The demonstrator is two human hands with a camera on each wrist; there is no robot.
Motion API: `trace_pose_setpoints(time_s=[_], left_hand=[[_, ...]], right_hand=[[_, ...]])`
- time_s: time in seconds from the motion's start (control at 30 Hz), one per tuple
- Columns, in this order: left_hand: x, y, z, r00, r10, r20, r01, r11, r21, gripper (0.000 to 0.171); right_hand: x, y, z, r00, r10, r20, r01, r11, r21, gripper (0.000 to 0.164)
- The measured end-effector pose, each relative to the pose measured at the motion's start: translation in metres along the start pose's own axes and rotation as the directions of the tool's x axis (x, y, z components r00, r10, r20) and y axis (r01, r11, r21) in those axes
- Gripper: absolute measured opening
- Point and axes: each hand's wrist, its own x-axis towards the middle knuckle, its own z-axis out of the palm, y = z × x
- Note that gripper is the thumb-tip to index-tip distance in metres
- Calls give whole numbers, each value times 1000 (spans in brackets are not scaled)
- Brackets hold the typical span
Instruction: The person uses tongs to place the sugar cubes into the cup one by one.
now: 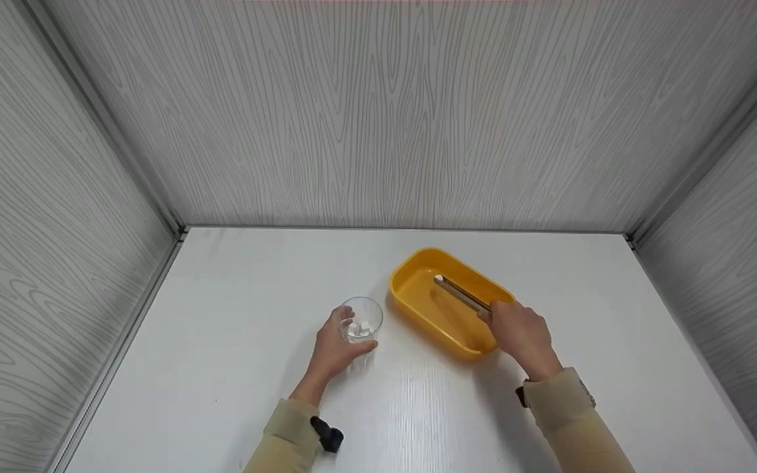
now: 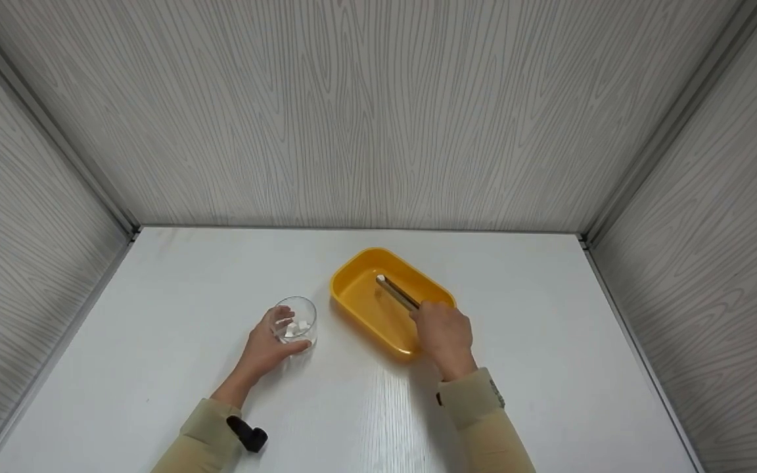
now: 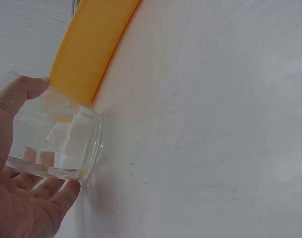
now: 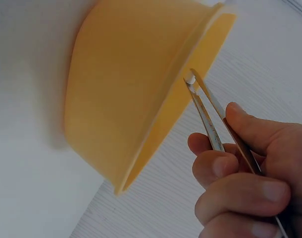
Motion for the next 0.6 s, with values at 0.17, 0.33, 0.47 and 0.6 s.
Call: trace_pose_setpoints(time_s=[0.17, 0.33, 0.47, 0.6], left_hand=[[1, -1, 0, 1000, 6, -2, -6, 1000, -1, 87], [1, -1, 0, 1000, 11, -1, -11, 1000, -3, 87], [-1, 2, -1, 1000, 1, 1, -1, 1000, -12, 86], [0, 1, 0, 1000, 11, -2, -11, 1000, -10, 86]], right_hand=[[-8, -9, -5, 998, -50, -49, 51, 998, 28, 29], [-15, -22, -10, 986, -116, -118, 118, 993, 12, 29], [-20, -33, -12, 973, -166, -160, 169, 986, 4, 31], [-25, -43, -12, 960, -211, -186, 217, 976, 10, 34]])
